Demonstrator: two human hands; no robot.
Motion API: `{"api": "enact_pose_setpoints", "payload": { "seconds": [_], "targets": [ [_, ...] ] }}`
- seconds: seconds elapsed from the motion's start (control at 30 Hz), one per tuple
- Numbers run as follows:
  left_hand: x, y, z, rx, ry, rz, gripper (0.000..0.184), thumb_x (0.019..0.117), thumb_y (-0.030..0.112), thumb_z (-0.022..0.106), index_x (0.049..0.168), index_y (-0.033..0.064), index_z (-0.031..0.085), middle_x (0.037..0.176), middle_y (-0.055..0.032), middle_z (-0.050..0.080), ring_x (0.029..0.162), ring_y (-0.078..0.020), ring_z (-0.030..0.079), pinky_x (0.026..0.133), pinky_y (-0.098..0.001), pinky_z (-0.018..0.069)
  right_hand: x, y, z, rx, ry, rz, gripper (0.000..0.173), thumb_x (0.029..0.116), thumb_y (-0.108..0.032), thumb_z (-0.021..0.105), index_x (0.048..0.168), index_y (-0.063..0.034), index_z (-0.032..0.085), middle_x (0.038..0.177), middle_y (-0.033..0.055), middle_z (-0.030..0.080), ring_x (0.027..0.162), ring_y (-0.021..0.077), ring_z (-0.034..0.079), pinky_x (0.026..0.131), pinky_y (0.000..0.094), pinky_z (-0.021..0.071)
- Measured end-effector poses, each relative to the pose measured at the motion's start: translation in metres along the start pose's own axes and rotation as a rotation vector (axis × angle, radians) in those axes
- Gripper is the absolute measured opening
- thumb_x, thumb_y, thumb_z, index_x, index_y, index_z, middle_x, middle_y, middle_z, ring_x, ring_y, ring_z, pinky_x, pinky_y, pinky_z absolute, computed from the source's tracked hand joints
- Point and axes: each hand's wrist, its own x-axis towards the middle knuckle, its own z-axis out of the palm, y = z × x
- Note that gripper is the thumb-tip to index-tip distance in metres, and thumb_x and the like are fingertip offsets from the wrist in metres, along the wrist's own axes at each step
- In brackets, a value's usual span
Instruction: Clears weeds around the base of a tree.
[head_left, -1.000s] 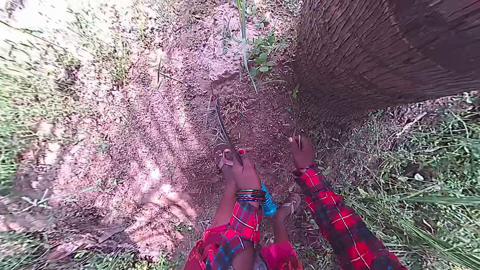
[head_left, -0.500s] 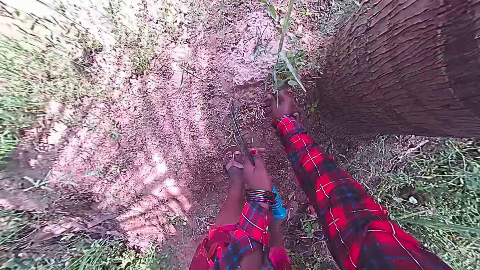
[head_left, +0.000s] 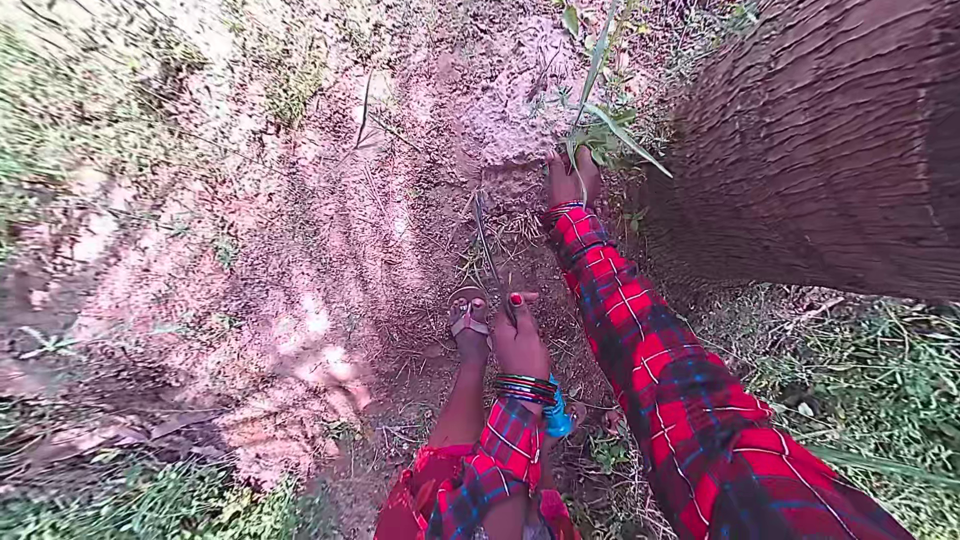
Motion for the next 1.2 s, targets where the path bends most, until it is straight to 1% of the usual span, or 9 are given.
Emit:
{"api": "enact_pose_setpoints", "payload": {
  "seconds": [0.23, 0.33, 0.4, 0.47, 0.6, 0.7, 0.77, 0.9, 1.2],
  "targets": [
    [0.002, 0.001, -0.002, 0.0, 0.007, 0.003, 0.033, 0.112, 0.018, 0.038, 0.107, 0.0045, 0.068, 0.059, 0.0086, 0.037, 0.049, -0.0009, 0.038, 0.051, -0.0191, 0.0361, 0.002, 0.015, 0.025, 0.124, 0.034, -0.227, 0.033, 0.1041, -0.011, 0.056, 0.128, 0.0095, 0.063, 0.126, 0.0269, 0.066, 0.122, 0.0318, 0.062, 0.108, 0.0416, 0.0459],
    [-0.001, -0.003, 0.002, -0.02, -0.004, 0.026, 0.033, 0.1116, 0.018, 0.039, 0.106, 0.0049, 0.068, 0.06, 0.0086, 0.037, 0.049, -0.0006, 0.038, 0.051, -0.0185, 0.0362, -0.003, 0.013, 0.024, 0.471, -0.034, -0.139, 0.028, 0.1093, -0.011, 0.044, 0.117, 0.0068, 0.064, 0.107, 0.0145, 0.07, 0.1, 0.0151, 0.065, 0.093, 0.0299, 0.0512],
    [-0.003, -0.008, 0.004, -0.014, -0.009, 0.044, 0.032, 0.1112, 0.017, 0.039, 0.106, 0.0044, 0.068, 0.059, 0.009, 0.037, 0.049, -0.0003, 0.038, 0.051, -0.0183, 0.0361, -0.001, -0.003, 0.014, 0.776, -0.107, 0.057, 0.028, 0.113, -0.017, 0.039, 0.104, -0.0009, 0.06, 0.082, 0.0017, 0.065, 0.074, 0.0061, 0.064, 0.068, 0.0226, 0.0544],
    [-0.007, -0.01, 0.006, -0.003, -0.03, 0.037, 0.031, 0.1114, 0.017, 0.038, 0.107, 0.0044, 0.067, 0.06, 0.009, 0.038, 0.049, -0.0004, 0.038, 0.05, -0.0182, 0.0366, 0.007, -0.006, 0.005, 0.745, -0.16, 0.138, 0.034, 0.1142, -0.024, 0.035, 0.1, -0.0052, 0.059, 0.07, -0.004, 0.057, 0.06, 0.0033, 0.056, 0.059, 0.0203, 0.0497],
    [-0.013, -0.015, 0.011, 0.006, -0.039, 0.052, 0.03, 0.1109, 0.015, 0.038, 0.107, 0.0033, 0.066, 0.061, 0.009, 0.038, 0.05, 0.0003, 0.039, 0.051, -0.0175, 0.0368, 0.01, -0.004, 0.003, 0.321, -0.176, 0.082, 0.032, 0.1123, -0.016, 0.039, 0.119, 0.0031, 0.064, 0.104, 0.0137, 0.065, 0.092, 0.0184, 0.059, 0.089, 0.0379, 0.047],
    [-0.016, -0.016, 0.015, 0.017, -0.034, 0.064, 0.03, 0.1109, 0.014, 0.037, 0.106, 0.0031, 0.065, 0.06, 0.0091, 0.038, 0.05, 0.0006, 0.039, 0.052, -0.0172, 0.0371, -0.012, 0.013, -0.003, 0.302, -0.11, 0.14, 0.033, 0.113, -0.019, 0.039, 0.118, 0.0022, 0.064, 0.098, 0.0119, 0.063, 0.086, 0.0178, 0.057, 0.083, 0.0378, 0.0465],
    [-0.01, -0.022, 0.013, 0.035, -0.021, 0.105, 0.031, 0.1108, 0.016, 0.038, 0.107, 0.0027, 0.066, 0.061, 0.009, 0.04, 0.051, 0.0004, 0.041, 0.053, -0.0181, 0.038, -0.023, 0.019, -0.006, 0.335, -0.103, 0.133, 0.033, 0.1112, -0.013, 0.04, 0.125, 0.0044, 0.064, 0.108, 0.0166, 0.068, 0.098, 0.0215, 0.063, 0.093, 0.042, 0.0489],
    [-0.002, -0.014, 0.006, 0.051, -0.036, 0.092, 0.033, 0.1112, 0.018, 0.037, 0.105, 0.0054, 0.067, 0.062, 0.0095, 0.04, 0.052, 0.0008, 0.04, 0.054, -0.018, 0.0378, -0.038, 0.017, -0.001, 0.453, -0.009, 0.272, 0.03, 0.1127, -0.019, 0.039, 0.113, 0.0007, 0.062, 0.084, 0.0028, 0.054, 0.069, 0.0087, 0.048, 0.068, 0.0287, 0.044],
    [0.019, 0.036, -0.006, 0.035, 0.127, 0.086, 0.03, 0.1107, 0.019, 0.041, 0.108, 0.0055, 0.068, 0.066, 0.0072, 0.044, 0.054, -0.0006, 0.042, 0.056, -0.0198, 0.039, -0.195, 0.112, -0.088, 0.001, -0.064, 0.343, 0.033, 0.1107, -0.014, 0.038, 0.112, 0.0096, 0.061, 0.086, 0.0054, 0.057, 0.073, 0.0071, 0.051, 0.072, 0.0269, 0.0459]
  ]
}}
